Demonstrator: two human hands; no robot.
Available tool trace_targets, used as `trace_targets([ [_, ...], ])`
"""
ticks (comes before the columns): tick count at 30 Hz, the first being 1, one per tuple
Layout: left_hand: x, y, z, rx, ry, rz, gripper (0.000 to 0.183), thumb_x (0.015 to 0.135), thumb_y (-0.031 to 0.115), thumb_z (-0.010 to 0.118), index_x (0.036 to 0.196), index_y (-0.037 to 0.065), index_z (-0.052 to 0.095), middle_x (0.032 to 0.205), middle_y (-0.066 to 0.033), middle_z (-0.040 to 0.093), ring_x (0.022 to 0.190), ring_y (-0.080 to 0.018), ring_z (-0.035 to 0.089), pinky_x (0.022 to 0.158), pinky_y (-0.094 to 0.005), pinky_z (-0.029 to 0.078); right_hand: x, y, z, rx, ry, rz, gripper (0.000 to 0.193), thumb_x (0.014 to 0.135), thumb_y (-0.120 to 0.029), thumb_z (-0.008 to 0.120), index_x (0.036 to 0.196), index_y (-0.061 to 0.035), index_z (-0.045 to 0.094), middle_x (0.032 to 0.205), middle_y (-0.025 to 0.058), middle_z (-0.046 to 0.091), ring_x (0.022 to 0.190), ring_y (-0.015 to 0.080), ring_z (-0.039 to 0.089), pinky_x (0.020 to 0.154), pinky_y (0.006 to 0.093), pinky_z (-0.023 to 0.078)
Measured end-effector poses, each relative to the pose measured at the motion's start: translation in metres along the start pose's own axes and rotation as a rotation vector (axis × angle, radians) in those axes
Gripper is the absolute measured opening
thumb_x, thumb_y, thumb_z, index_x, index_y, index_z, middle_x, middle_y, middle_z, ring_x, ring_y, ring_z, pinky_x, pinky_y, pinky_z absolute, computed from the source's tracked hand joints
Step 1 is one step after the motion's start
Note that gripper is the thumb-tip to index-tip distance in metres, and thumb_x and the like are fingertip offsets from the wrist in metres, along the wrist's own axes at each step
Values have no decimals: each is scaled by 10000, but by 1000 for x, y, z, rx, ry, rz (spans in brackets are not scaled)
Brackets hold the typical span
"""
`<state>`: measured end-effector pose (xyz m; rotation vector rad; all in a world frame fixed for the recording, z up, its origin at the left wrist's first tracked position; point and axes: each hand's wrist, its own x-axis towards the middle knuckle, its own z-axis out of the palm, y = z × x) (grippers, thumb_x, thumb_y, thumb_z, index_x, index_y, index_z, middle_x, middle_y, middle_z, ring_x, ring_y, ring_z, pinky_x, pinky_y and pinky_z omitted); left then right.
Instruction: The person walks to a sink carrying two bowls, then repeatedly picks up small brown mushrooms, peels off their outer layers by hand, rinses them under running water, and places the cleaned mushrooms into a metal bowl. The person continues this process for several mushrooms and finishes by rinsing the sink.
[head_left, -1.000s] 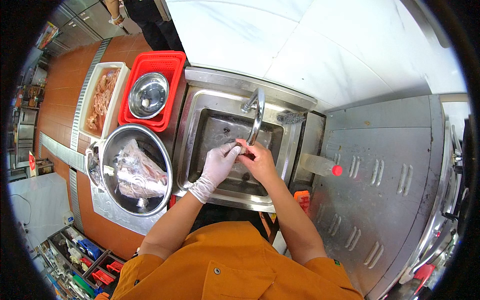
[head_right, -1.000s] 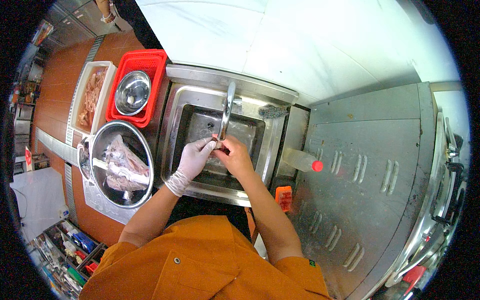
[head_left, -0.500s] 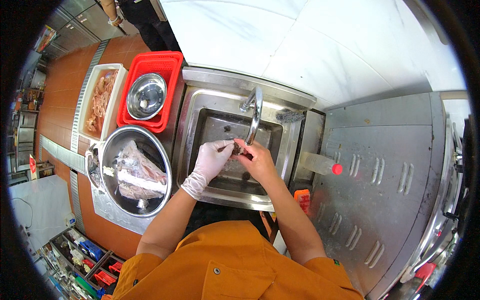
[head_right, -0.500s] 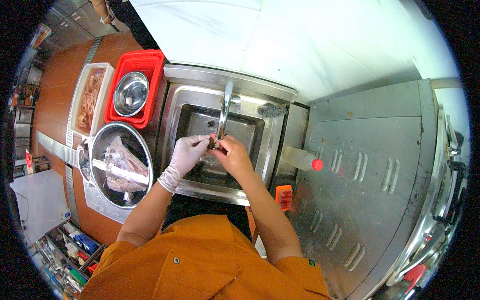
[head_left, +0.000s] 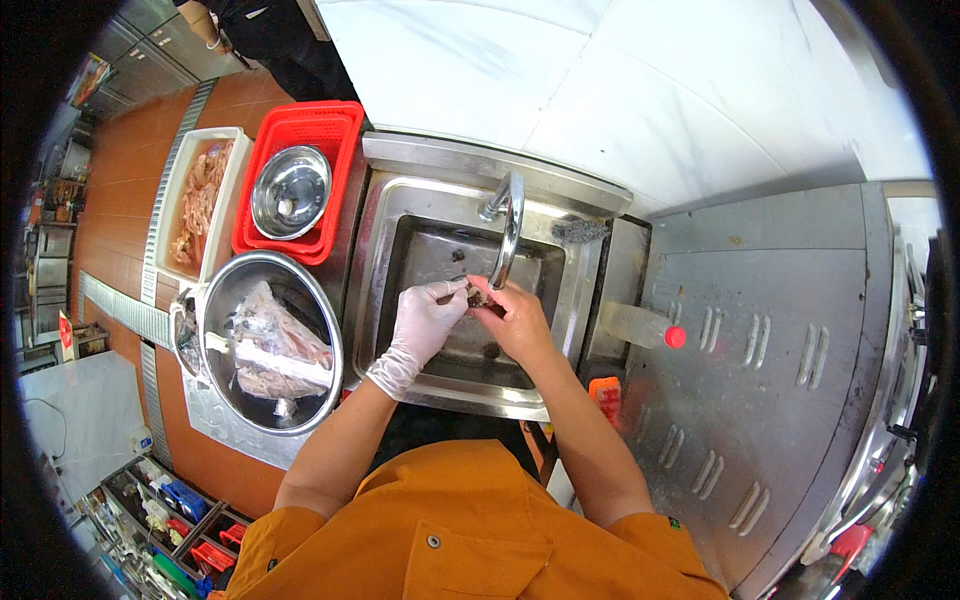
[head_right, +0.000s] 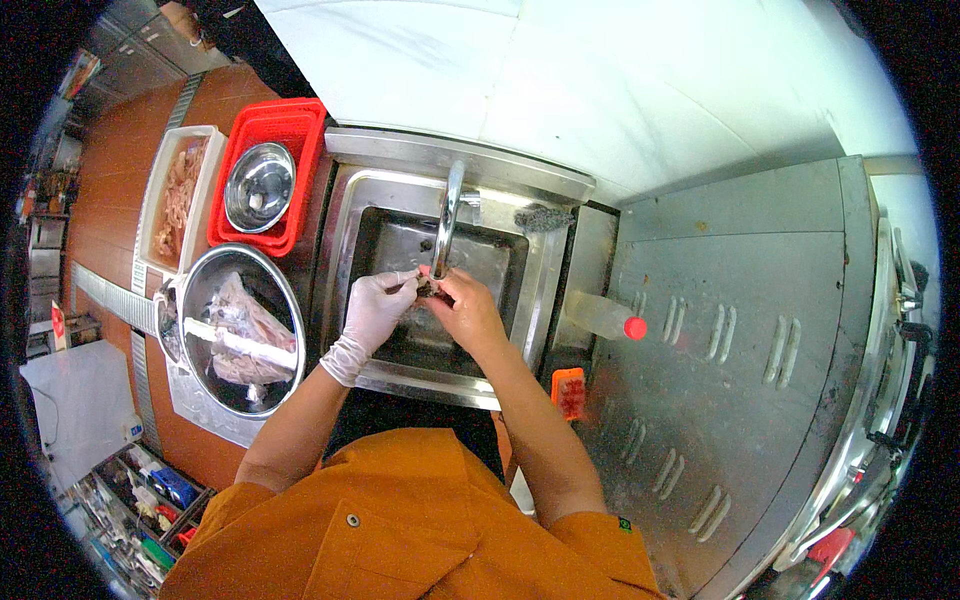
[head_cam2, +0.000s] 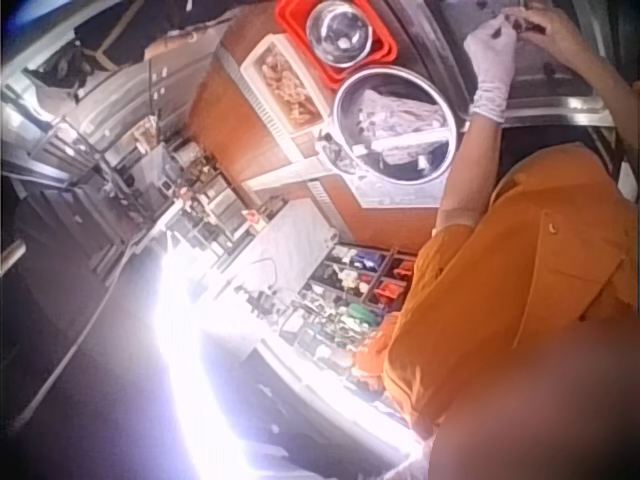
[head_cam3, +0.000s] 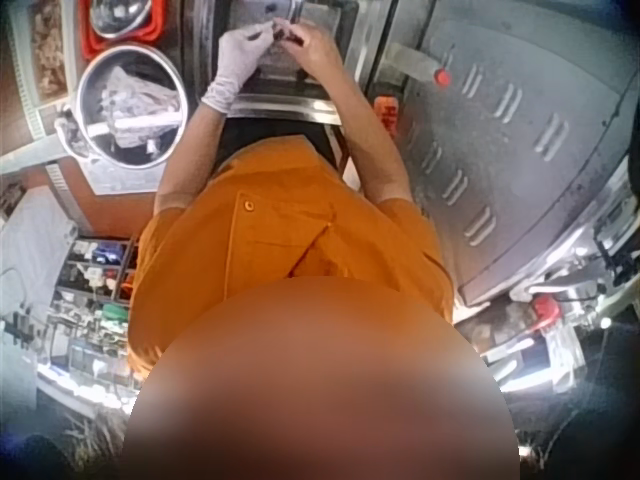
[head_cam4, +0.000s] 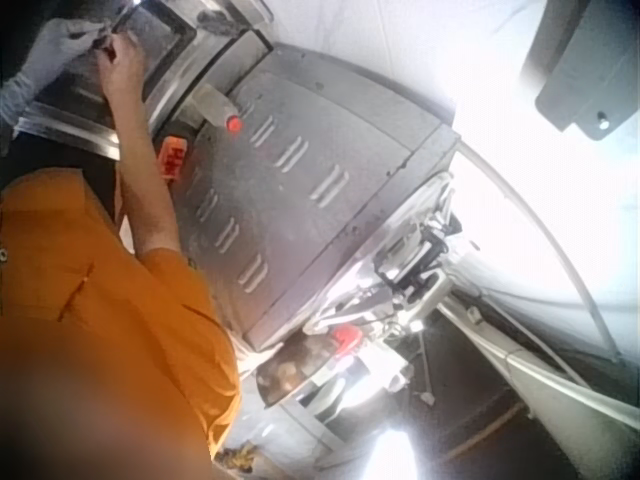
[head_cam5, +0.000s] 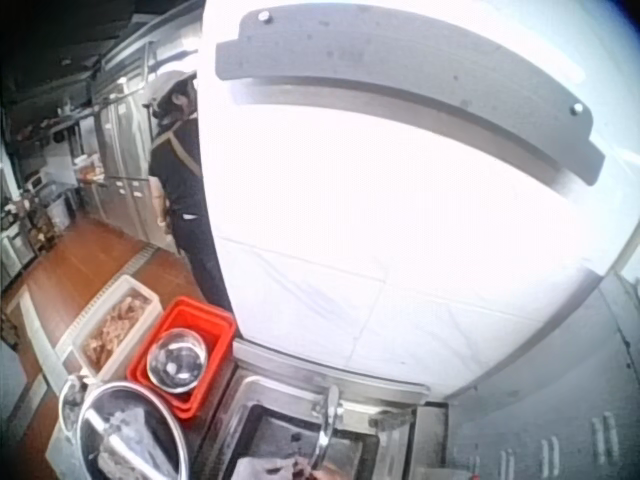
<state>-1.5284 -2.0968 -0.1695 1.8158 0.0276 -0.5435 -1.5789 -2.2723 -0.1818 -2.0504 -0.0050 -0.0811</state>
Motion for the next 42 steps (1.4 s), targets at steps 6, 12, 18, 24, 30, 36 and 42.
trace_targets([
  [6, 7, -11, -3, -379, -125, -139, 263, 1014, 158, 689, 1165, -45, 763, 1015, -83, 779, 858, -112, 712, 781, -254, 578, 0, -1, -2, -6, -1, -5, 549, 809, -61, 871, 1326, -139, 703, 961, 101, 683, 781, 200, 676, 724, 325, 558],
  [12, 7, -19, -3, -501, -127, -243, 268, 1026, 163, 654, 1191, -31, 739, 1082, -96, 775, 898, -159, 743, 833, -302, 596, 0, -5, -5, 69, -38, 11, 479, 837, -95, 841, 1297, -118, 707, 1014, 127, 703, 856, 274, 706, 764, 369, 561],
  [18, -1, -14, -2, -813, -145, -330, 325, 1030, 146, 634, 1308, -16, 679, 1160, -106, 757, 1022, -182, 731, 885, -294, 579, 0, -2, -5, 122, -65, -1, 475, 852, -89, 828, 1309, -129, 703, 985, 115, 683, 833, 256, 690, 781, 348, 562],
  [24, -6, -2, -1, -478, -230, -173, 376, 1023, 206, 685, 1329, -12, 676, 1138, -72, 755, 978, -135, 715, 870, -295, 581, -1, 2, -1, 152, -57, 97, 489, 868, -61, 811, 1338, -108, 687, 988, 67, 683, 809, 158, 647, 757, 308, 549],
  [30, -7, 2, 1, -454, -203, -220, 356, 1017, 208, 706, 1311, 7, 701, 1112, -45, 757, 928, -111, 707, 837, -275, 584, -2, -3, 1, 93, -44, 140, 457, 873, -67, 815, 1316, -87, 704, 924, 2, 682, 757, 88, 597, 709, 265, 524],
  [36, -10, 8, -4, -576, -256, -272, 316, 1021, 189, 695, 1279, 8, 719, 1121, -65, 767, 929, -133, 725, 850, -287, 601, -2, -3, -10, 233, -101, 242, 436, 858, -143, 855, 1272, -83, 734, 927, 41, 677, 764, 105, 626, 703, 292, 528],
  [42, -7, 3, -9, -728, -320, -384, 256, 1023, 181, 688, 1222, 22, 709, 1166, -65, 748, 997, -147, 715, 920, -327, 589, 0, -4, -16, 223, -176, 257, 446, 861, -160, 862, 1274, -65, 722, 954, 50, 685, 788, 107, 635, 718, 281, 528],
])
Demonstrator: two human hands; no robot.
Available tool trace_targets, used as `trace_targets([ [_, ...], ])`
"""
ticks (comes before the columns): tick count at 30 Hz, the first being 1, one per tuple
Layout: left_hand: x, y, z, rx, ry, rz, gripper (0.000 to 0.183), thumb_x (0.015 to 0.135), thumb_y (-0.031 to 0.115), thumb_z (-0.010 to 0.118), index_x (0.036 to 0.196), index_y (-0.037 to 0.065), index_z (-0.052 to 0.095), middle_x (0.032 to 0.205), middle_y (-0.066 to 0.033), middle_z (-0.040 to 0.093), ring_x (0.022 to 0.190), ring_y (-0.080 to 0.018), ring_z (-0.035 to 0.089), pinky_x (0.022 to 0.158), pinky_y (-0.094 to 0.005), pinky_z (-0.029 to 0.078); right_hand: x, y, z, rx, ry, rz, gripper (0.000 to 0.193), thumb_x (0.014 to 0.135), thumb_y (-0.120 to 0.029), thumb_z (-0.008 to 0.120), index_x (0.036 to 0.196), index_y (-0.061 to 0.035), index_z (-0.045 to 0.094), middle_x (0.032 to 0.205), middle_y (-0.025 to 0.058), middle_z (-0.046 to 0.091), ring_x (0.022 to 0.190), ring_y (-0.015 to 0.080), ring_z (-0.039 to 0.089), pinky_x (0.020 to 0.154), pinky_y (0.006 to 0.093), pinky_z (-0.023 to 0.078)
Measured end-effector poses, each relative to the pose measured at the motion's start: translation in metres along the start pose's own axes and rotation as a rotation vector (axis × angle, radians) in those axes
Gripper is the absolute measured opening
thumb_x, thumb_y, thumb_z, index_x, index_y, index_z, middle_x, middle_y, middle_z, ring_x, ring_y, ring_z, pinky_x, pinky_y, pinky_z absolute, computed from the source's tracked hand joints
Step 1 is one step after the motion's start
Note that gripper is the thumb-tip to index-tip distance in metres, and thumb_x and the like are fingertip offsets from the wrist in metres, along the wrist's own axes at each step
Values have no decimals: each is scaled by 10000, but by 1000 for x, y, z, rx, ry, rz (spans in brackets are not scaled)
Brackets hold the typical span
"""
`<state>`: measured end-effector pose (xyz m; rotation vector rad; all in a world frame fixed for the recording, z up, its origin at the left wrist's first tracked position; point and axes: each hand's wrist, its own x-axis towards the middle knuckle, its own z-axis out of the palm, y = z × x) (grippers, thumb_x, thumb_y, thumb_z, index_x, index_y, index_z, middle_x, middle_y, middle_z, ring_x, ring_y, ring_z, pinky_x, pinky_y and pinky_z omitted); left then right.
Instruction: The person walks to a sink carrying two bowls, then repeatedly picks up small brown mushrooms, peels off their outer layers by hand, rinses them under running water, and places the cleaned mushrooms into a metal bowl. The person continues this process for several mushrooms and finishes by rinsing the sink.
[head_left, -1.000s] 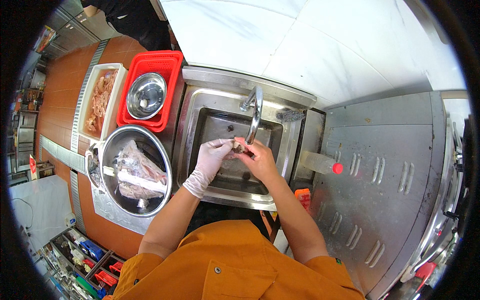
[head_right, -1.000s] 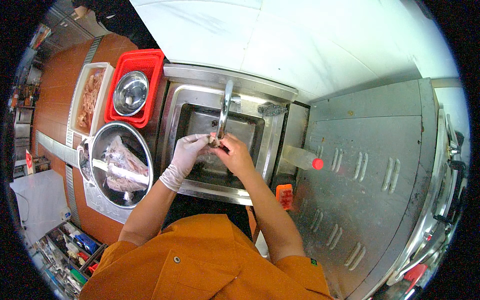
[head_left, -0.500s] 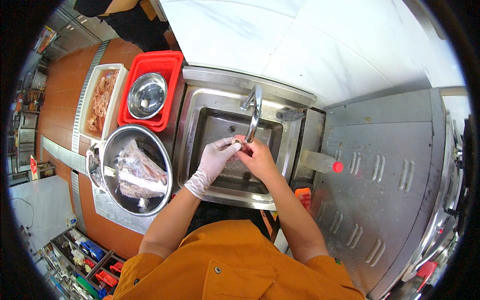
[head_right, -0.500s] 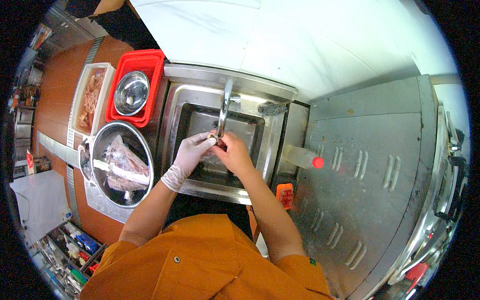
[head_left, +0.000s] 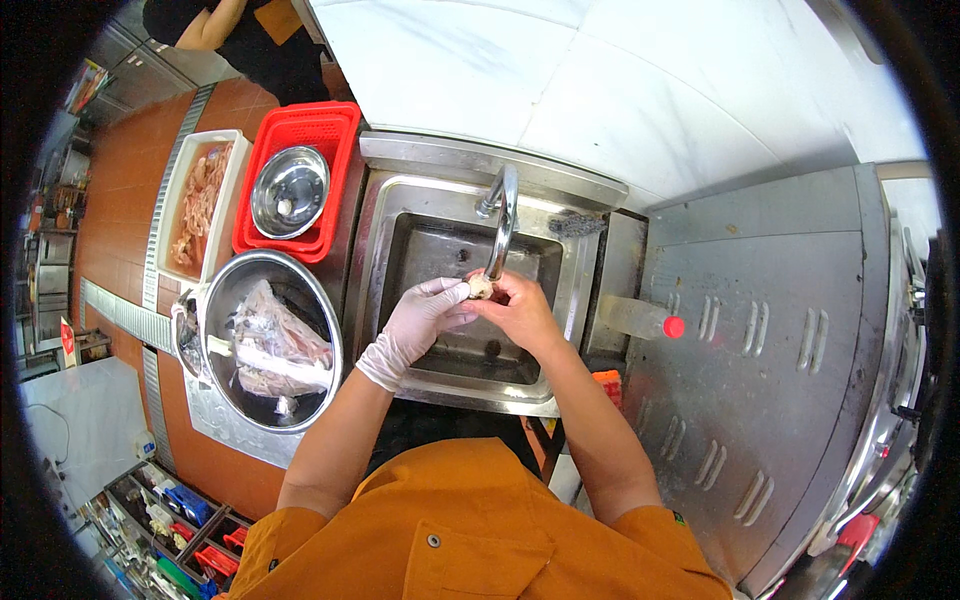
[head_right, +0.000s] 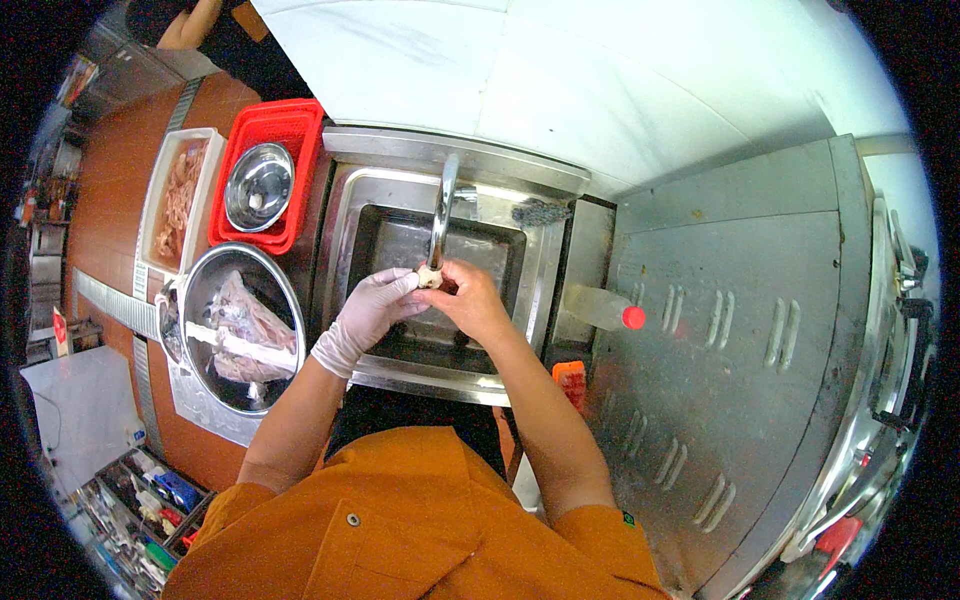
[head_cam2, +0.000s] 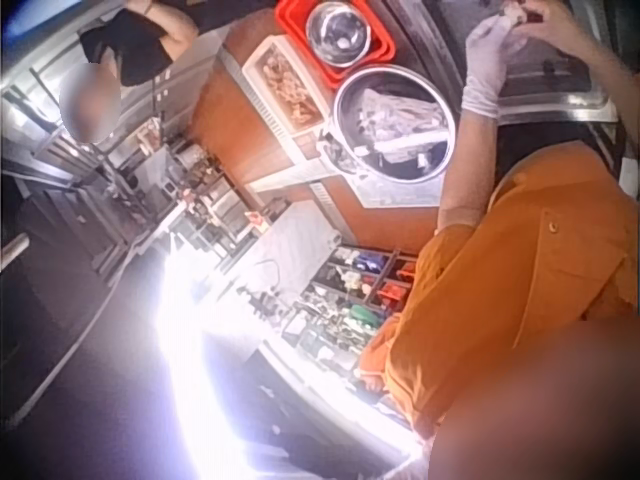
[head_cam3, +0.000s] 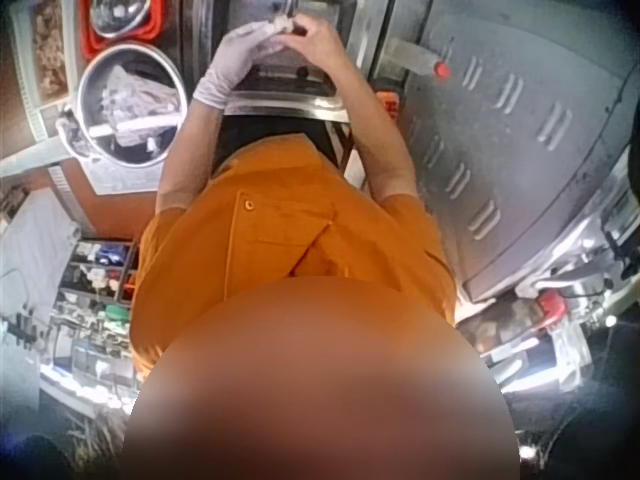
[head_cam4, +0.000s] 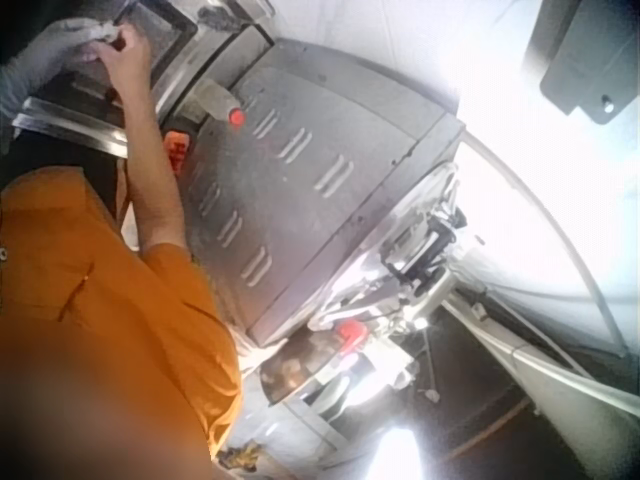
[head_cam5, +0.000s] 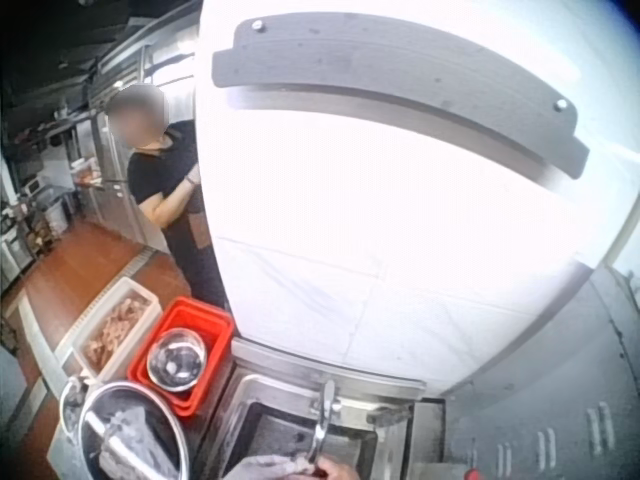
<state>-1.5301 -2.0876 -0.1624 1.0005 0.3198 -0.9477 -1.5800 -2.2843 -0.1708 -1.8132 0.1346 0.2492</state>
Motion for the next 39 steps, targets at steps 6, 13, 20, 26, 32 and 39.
trace_targets([
  [6, 2, -5, -6, 48, 0, 168, 244, 1013, 99, 678, 1247, 28, 686, 1195, -79, 730, 1041, -163, 706, 947, -338, 587, -3, -6, 5, 162, 23, -5, 455, 919, -141, 807, 1346, -67, 669, 1011, 60, 684, 867, 122, 648, 796, 290, 538],
  [13, -3, -1, -5, 150, -32, 237, 283, 988, 63, 702, 1262, -3, 689, 1167, -62, 725, 992, -141, 705, 889, -296, 597, -2, 1, 9, 25, 49, -161, 438, 965, -114, 746, 1393, -103, 655, 1103, 121, 709, 938, 223, 699, 858, 336, 549],
  [20, 2, -6, -5, 327, 130, 355, 281, 975, 89, 732, 1239, -6, 716, 1067, -69, 757, 935, -117, 698, 831, -274, 583, -6, 3, 19, -77, 122, -214, 515, 934, -67, 766, 1429, -151, 647, 1041, 92, 685, 893, 159, 679, 796, 305, 552],
  [26, -6, 1, 3, 839, 273, 479, 289, 889, 189, 813, 1121, 17, 792, 981, -168, 796, 860, -150, 760, 802, -297, 585, -9, 3, 24, -164, 173, -231, 488, 908, -78, 785, 1380, -151, 685, 993, 119, 700, 846, 210, 690, 786, 323, 556],
  [32, -6, 3, 9, 870, 281, 507, 232, 921, 136, 772, 1097, -15, 784, 944, -96, 794, 859, -89, 714, 797, -273, 575, -7, 5, 22, -244, 158, -235, 461, 884, -53, 789, 1332, -120, 703, 1019, 142, 710, 869, 249, 719, 784, 341, 575],
  [39, 9, -9, -7, 552, 303, 388, 163, 964, 109, 725, 1080, 2, 767, 947, -46, 767, 838, -101, 706, 763, -254, 578, -9, 5, 36, -139, 262, -256, 406, 886, -28, 779, 1284, -54, 703, 1017, 126, 727, 888, 207, 733, 800, 317, 591],
])
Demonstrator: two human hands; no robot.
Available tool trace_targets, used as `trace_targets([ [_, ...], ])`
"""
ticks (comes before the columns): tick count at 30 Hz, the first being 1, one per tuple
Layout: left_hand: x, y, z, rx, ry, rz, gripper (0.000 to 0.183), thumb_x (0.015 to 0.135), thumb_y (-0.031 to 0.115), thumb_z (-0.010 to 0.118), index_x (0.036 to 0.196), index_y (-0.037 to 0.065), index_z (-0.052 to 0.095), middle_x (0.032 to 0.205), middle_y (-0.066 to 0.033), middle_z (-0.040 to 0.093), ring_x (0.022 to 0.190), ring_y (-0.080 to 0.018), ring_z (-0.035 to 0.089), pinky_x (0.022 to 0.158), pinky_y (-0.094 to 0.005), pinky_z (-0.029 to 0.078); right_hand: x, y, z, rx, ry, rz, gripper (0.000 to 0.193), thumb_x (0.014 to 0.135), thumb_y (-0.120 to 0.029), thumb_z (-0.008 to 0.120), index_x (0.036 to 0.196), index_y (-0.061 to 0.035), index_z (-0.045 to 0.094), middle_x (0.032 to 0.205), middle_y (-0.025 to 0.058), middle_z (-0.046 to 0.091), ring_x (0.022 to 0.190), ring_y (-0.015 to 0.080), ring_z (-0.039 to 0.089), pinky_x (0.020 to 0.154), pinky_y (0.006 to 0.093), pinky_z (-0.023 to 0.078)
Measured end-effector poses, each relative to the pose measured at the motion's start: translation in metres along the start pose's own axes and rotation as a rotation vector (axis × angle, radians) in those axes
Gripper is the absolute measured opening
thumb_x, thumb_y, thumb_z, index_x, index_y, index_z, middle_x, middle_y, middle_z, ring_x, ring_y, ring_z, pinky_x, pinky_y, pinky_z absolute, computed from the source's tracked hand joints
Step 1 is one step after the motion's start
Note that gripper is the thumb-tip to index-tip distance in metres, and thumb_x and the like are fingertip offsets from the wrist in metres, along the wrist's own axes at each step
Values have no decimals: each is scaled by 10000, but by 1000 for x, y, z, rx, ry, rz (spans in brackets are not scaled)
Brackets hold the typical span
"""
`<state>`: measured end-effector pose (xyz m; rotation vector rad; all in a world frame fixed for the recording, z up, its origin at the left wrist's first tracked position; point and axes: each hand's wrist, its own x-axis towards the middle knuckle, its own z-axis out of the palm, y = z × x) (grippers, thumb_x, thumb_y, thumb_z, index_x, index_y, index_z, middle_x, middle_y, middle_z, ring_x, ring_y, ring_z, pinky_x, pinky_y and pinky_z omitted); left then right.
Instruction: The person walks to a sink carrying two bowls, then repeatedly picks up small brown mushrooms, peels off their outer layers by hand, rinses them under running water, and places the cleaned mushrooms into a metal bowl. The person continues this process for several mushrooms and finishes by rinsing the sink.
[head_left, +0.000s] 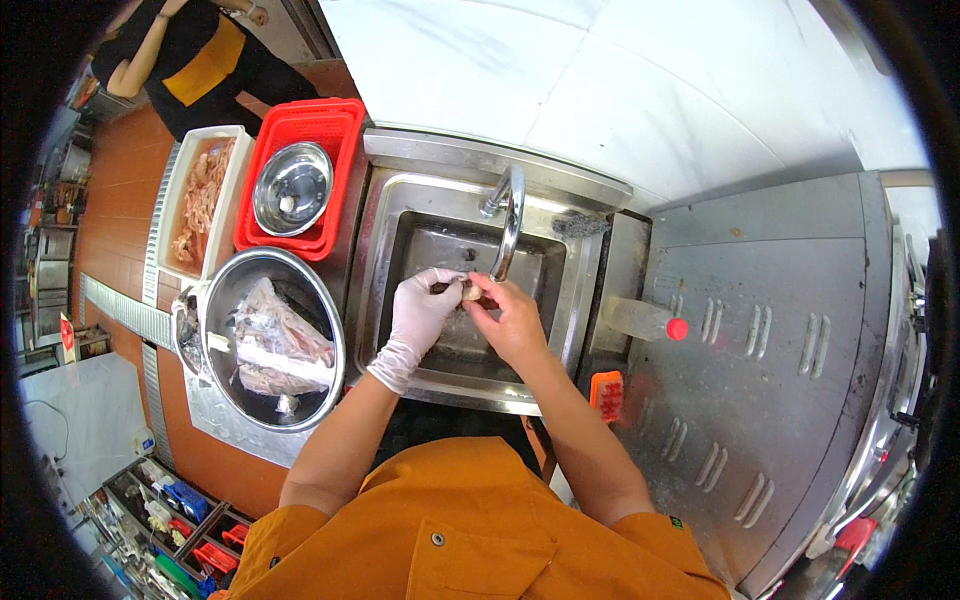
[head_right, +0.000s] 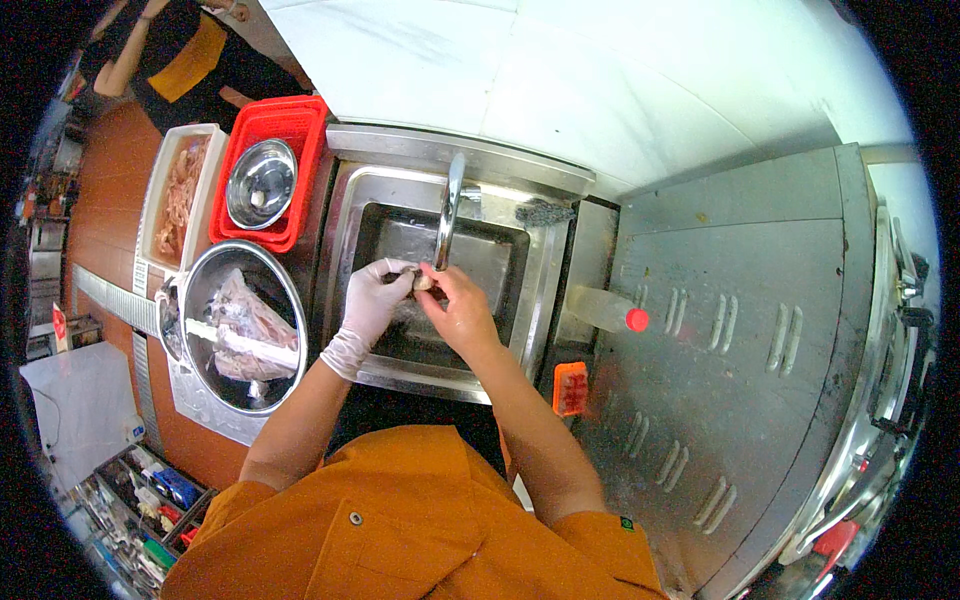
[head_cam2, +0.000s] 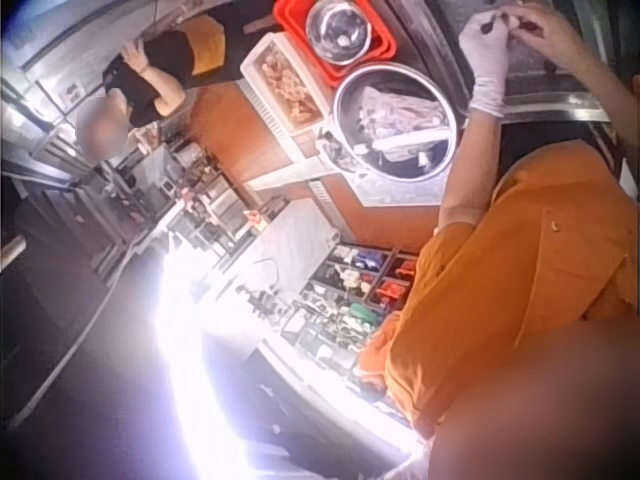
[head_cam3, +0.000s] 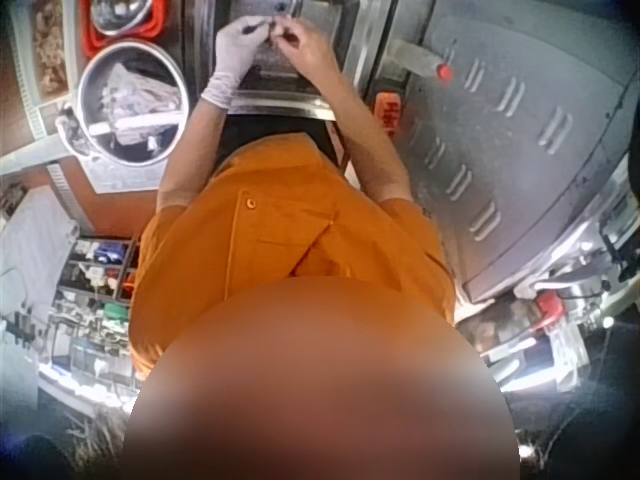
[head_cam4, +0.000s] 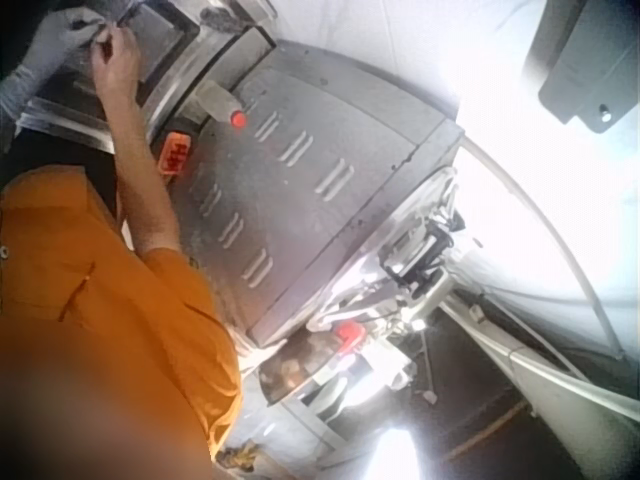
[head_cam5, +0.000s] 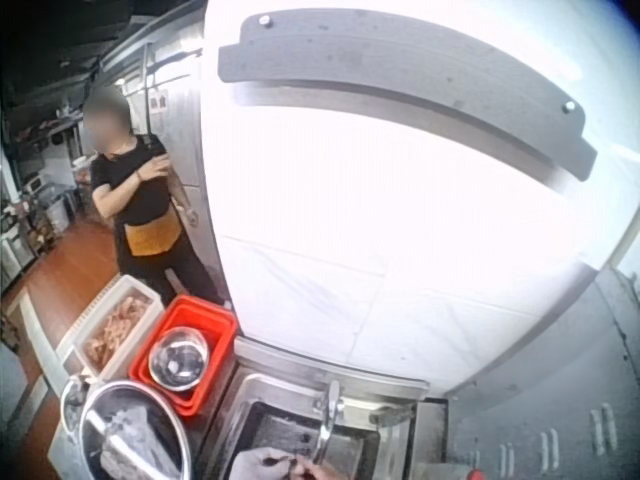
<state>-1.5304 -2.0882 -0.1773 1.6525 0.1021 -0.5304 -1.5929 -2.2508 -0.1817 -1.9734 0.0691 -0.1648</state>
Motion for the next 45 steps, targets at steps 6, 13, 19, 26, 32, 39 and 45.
trace_targets([
  [6, 0, 2, -7, -443, -55, -247, 184, 982, 132, 716, 1142, 41, 720, 1100, -54, 740, 968, -149, 709, 832, -308, 589, 2, 4, -2, 268, -12, 194, 421, 894, -18, 764, 1304, -39, 669, 1088, 65, 744, 937, 128, 708, 846, 292, 572],
  [13, 3, 1, -5, -579, -124, -284, 144, 1008, 112, 653, 1130, 47, 694, 1083, -60, 724, 988, -199, 705, 905, -377, 587, 3, 5, -7, 252, -69, 125, 409, 928, 22, 708, 1327, -44, 649, 1116, 49, 729, 940, 125, 684, 850, 291, 556],
  [19, 8, -29, 0, -502, -17, -375, 154, 1010, 118, 638, 1136, 31, 655, 1056, -82, 702, 978, -213, 703, 842, -414, 616, 10, 15, -19, 1221, -20, 599, 355, 1067, -212, 570, 1381, -52, 612, 1204, 137, 708, 903, 183, 676, 792, 311, 568],
  [26, -7, -88, -9, -236, -165, -350, 273, 1026, 212, 591, 1197, 19, 680, 1033, -78, 690, 1039, -209, 680, 846, -426, 599, 12, 21, 8, 1289, -71, 838, 412, 1057, -239, 605, 1400, -20, 539, 1121, 136, 687, 904, 216, 684, 806, 338, 588],
  [32, -33, -114, -22, -62, -79, -377, 360, 997, 286, 621, 1203, 9, 723, 1070, -110, 746, 935, -173, 678, 847, -355, 538, 44, -39, 95, 907, -190, 885, 576, 974, -38, 705, 1480, 22, 437, 1131, 156, 679, 926, 232, 695, 799, 370, 590],
  [39, -45, -117, -31, -161, -153, -366, 482, 1008, 359, 652, 1252, -54, 704, 1078, -69, 750, 945, -144, 670, 875, -300, 520, 149, -128, 183, 1052, -421, 683, 997, 901, 25, 771, 1628, 37, 88, 1084, 179, 696, 919, 246, 707, 826, 370, 603],
  [45, -44, -123, -47, -177, -167, -358, 370, 1034, 290, 582, 1235, 9, 713, 1094, -102, 744, 984, -176, 677, 893, -299, 521, 113, -92, 176, 1089, -425, 555, 271, 985, -83, 706, 1234, 8, 649, 1006, 72, 697, 850, 158, 673, 760, 300, 554],
])
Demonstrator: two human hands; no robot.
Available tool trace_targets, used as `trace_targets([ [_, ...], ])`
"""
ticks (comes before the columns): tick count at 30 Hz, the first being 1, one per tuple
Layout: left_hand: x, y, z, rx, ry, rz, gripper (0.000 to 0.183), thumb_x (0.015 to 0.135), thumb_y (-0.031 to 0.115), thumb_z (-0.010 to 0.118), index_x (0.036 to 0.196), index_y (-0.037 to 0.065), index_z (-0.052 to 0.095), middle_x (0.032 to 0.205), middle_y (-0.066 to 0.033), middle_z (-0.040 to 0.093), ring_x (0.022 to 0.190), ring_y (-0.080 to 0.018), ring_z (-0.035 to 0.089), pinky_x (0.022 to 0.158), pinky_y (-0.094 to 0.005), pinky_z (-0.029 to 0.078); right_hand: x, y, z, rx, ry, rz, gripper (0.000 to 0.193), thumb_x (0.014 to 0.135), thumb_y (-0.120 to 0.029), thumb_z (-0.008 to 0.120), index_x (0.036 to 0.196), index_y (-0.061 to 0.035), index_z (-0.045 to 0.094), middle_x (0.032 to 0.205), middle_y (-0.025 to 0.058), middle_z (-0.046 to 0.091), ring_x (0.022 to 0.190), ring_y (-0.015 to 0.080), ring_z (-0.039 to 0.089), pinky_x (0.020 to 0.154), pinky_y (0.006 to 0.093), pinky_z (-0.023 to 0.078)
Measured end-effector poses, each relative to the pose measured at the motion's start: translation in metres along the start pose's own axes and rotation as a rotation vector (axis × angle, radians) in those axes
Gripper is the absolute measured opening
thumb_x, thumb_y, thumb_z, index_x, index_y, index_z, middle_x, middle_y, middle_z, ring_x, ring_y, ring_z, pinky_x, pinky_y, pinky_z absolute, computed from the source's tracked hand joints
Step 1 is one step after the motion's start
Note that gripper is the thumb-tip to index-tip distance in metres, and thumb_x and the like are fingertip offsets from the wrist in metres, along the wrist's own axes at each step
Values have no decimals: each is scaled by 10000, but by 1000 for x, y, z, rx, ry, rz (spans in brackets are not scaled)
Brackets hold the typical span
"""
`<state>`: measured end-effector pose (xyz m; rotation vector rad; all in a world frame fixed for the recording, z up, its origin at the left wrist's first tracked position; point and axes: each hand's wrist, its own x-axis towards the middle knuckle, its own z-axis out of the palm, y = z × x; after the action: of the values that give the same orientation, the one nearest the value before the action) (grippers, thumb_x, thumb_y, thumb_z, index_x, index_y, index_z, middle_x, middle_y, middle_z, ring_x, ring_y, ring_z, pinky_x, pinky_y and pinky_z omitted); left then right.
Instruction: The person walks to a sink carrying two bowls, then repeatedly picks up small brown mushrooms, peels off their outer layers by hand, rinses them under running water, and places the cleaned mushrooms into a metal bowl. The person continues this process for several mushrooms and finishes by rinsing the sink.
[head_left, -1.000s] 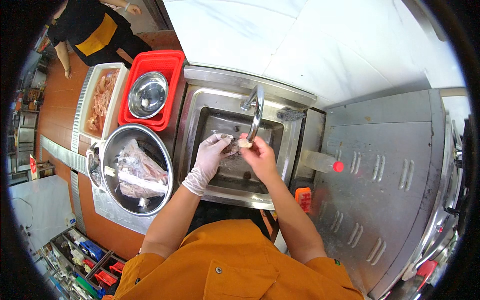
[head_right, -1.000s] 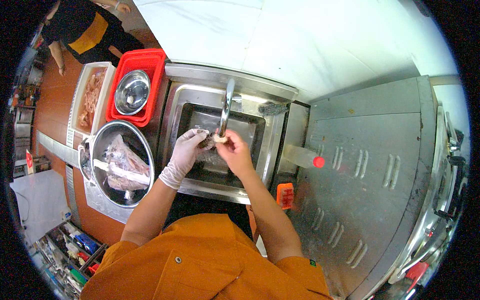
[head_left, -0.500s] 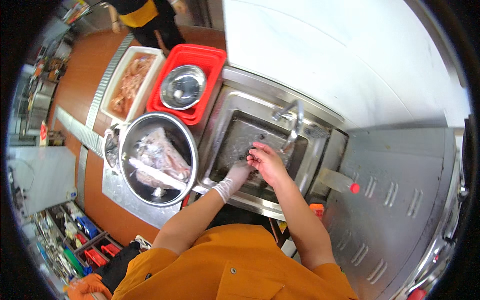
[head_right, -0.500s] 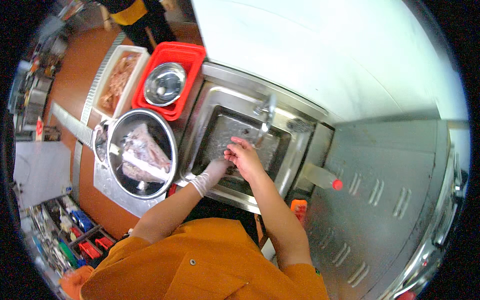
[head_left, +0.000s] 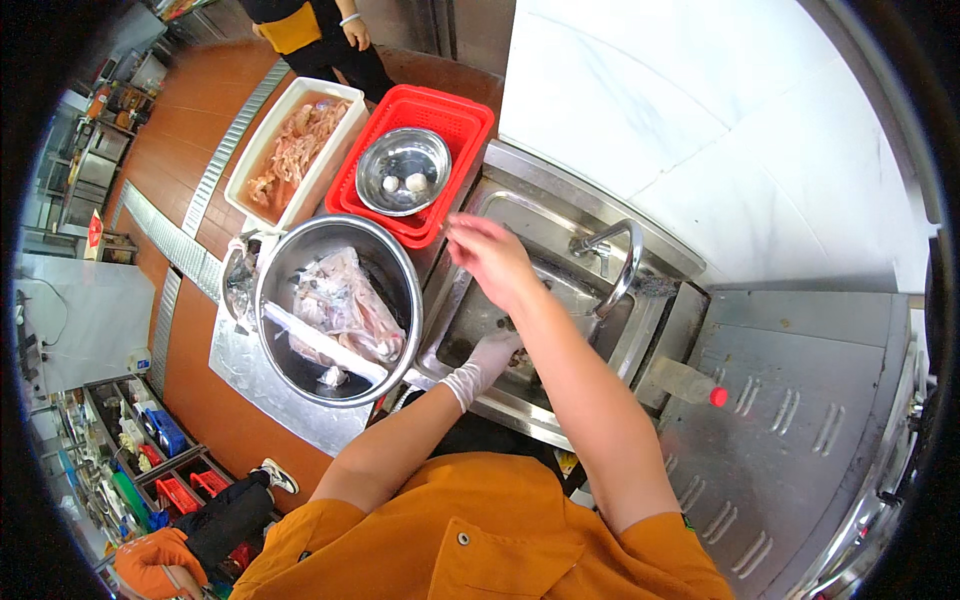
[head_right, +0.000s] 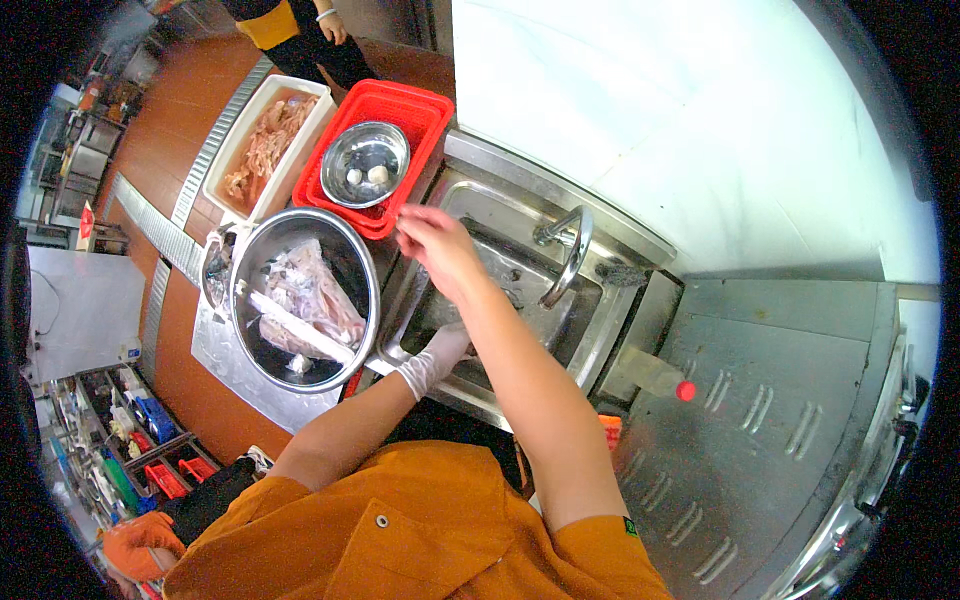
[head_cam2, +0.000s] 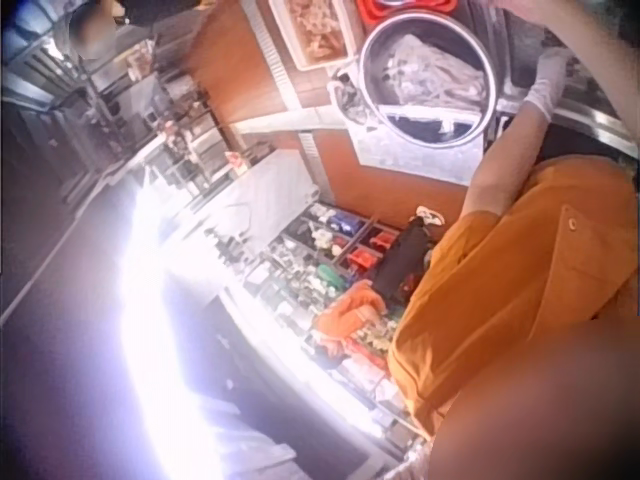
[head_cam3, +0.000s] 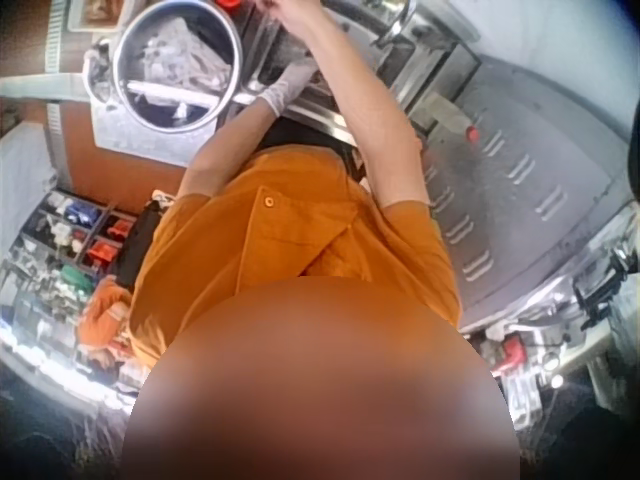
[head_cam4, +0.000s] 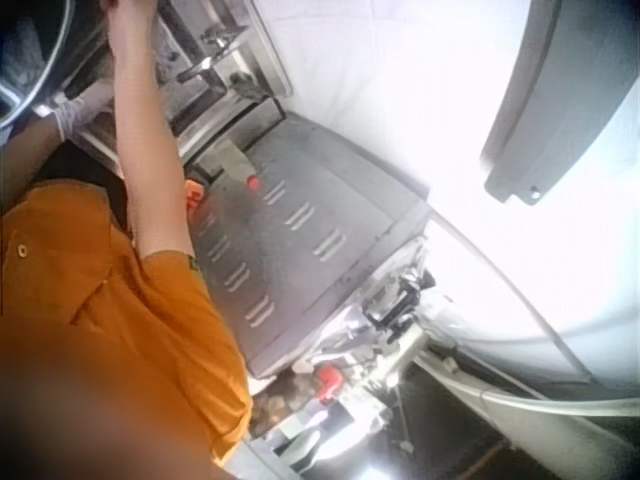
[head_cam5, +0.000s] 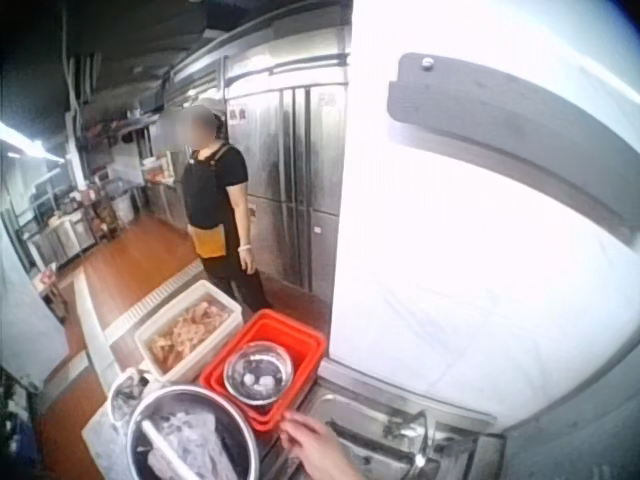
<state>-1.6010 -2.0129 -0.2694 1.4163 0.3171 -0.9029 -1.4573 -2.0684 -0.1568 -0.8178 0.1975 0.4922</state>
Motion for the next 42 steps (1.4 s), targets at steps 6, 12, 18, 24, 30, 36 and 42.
trace_targets([
  [6, 37, -15, -13, -100, 66, -46, 308, 1038, 229, 535, 1122, 7, 731, 1092, -137, 707, 937, -197, 674, 817, -327, 525, -80, 34, -147, -365, 620, -25, 377, 1023, -227, 686, 1372, -101, 623, 1277, 68, 694, 1127, 149, 657, 967, 344, 522],
  [12, 93, -9, -9, -604, 194, -122, 235, 953, 9, 616, 1188, -8, 619, 1189, -144, 653, 1096, -291, 659, 998, -485, 549, -111, 20, -254, -1106, 500, -28, 316, 945, -181, 726, 1227, -38, 735, 1366, 213, 667, 1165, 314, 704, 961, 429, 567],
  [18, 105, 25, -4, -363, 314, -232, 862, 995, 182, 648, 1672, 73, 124, 1633, -205, 338, 1402, -406, 449, 1038, -499, 518, -144, 124, -315, -1600, 410, 360, 489, 840, -243, 802, 1281, -56, 704, 1253, 269, 673, 1191, 427, 644, 1005, 487, 541],
  [24, 86, -3, -14, -176, 347, -178, 715, 996, 269, 647, 1595, 8, 354, 1493, -181, 531, 1235, -255, 582, 934, -385, 519, -130, 202, -351, -1841, 99, 435, 368, 907, -206, 727, 1240, -55, 689, 1187, 283, 689, 1068, 471, 671, 931, 514, 567],
  [30, 70, -9, 2, -231, 177, -158, 460, 1086, 204, 527, 1500, 6, 507, 1257, -116, 705, 1085, -225, 715, 901, -319, 547, -94, 118, -292, -135, 480, 247, 324, 973, -130, 714, 1287, -76, 653, 1103, 92, 708, 883, 238, 725, 750, 362, 580],
  [36, 69, 57, 31, -348, -103, 104, 432, 1094, 223, 558, 1486, 41, 550, 1257, -73, 697, 1029, -167, 705, 908, -325, 575, -114, 25, -206, -185, 304, -161, 430, 992, -112, 719, 1403, -46, 612, 1175, 44, 705, 1005, 128, 679, 866, 301, 554],
  [42, 61, 89, 54, -277, -129, 68, 378, 1085, 232, 597, 1419, 60, 641, 1230, -44, 719, 1075, -145, 686, 946, -332, 580, -127, 5, -192, -521, 461, -311, 330, 972, -94, 742, 1291, -39, 675, 1145, 31, 690, 958, 113, 679, 835, 285, 563],
])
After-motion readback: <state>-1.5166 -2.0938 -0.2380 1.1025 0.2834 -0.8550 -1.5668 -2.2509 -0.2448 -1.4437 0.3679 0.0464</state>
